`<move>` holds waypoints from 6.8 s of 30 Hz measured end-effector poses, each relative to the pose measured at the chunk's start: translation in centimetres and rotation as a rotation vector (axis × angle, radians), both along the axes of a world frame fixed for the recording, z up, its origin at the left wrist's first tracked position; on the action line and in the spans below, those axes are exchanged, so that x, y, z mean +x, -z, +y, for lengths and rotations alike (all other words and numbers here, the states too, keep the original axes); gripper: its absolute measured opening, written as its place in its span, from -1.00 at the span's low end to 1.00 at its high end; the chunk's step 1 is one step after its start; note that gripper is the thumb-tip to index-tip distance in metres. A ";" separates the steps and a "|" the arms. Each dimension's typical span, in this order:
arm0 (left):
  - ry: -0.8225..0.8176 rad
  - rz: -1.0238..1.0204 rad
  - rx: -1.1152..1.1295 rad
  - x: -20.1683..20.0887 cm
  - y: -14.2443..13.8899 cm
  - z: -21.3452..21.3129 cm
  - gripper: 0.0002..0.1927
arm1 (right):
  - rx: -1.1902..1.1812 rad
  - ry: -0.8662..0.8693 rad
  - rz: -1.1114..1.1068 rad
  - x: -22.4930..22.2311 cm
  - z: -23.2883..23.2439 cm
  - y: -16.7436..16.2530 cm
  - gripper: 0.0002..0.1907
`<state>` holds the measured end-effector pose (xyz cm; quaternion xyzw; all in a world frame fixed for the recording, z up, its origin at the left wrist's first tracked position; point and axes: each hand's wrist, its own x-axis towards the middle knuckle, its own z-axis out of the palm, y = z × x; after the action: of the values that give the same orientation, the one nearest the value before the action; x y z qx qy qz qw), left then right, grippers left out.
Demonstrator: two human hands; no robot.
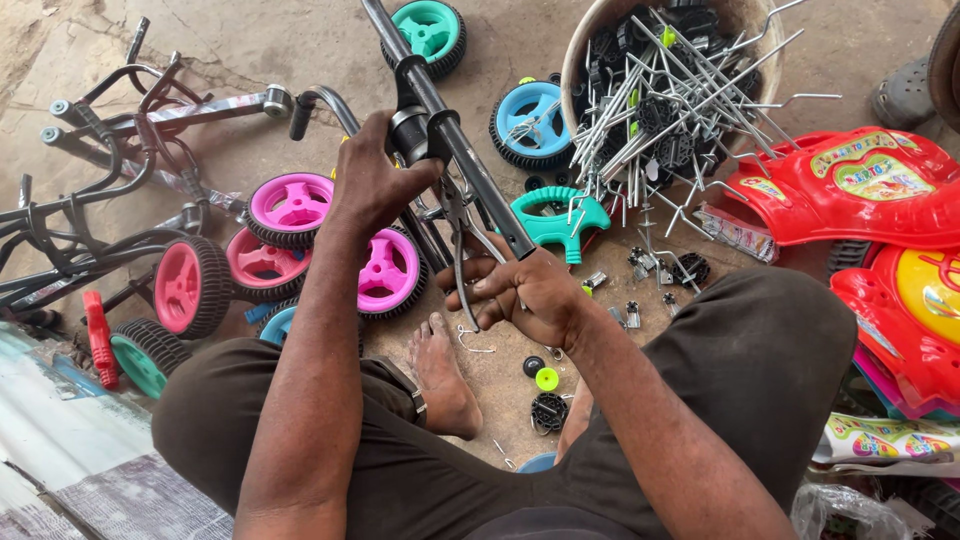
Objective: The person assembles a child's tricycle by attaching a handlebar to a metal frame using a hammer and small parts. They sit on the floor surrounded by colorful wheels and plastic tricycle bodies, repeatedly striking the handlebar joint to secure it.
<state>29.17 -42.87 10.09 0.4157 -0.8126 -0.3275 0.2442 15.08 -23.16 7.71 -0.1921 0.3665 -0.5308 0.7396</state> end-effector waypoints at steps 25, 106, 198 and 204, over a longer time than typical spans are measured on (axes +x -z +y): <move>-0.037 -0.040 -0.002 -0.7 -0.3 -0.5 -0.39 | 0.039 0.105 -0.154 2.0 -1.0 -0.3 -0.37; -0.311 0.086 0.028 0.9 -3.5 1.3 -0.24 | 0.310 -0.348 1.470 -4.4 -0.2 5.5 -0.57; 1.307 -0.108 -0.072 -30.0 3.4 49.8 -0.67 | 0.659 2.195 1.209 -12.3 52.9 9.0 -0.84; 1.249 -0.114 -0.074 -29.6 5.2 47.1 -0.67 | 0.692 2.134 0.776 -10.5 49.5 13.6 -0.84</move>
<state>-0.39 4.26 4.92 -0.1297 -0.9247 -0.3572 -0.0226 4.55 26.34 -5.89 0.2726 0.6651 -0.6579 -0.2245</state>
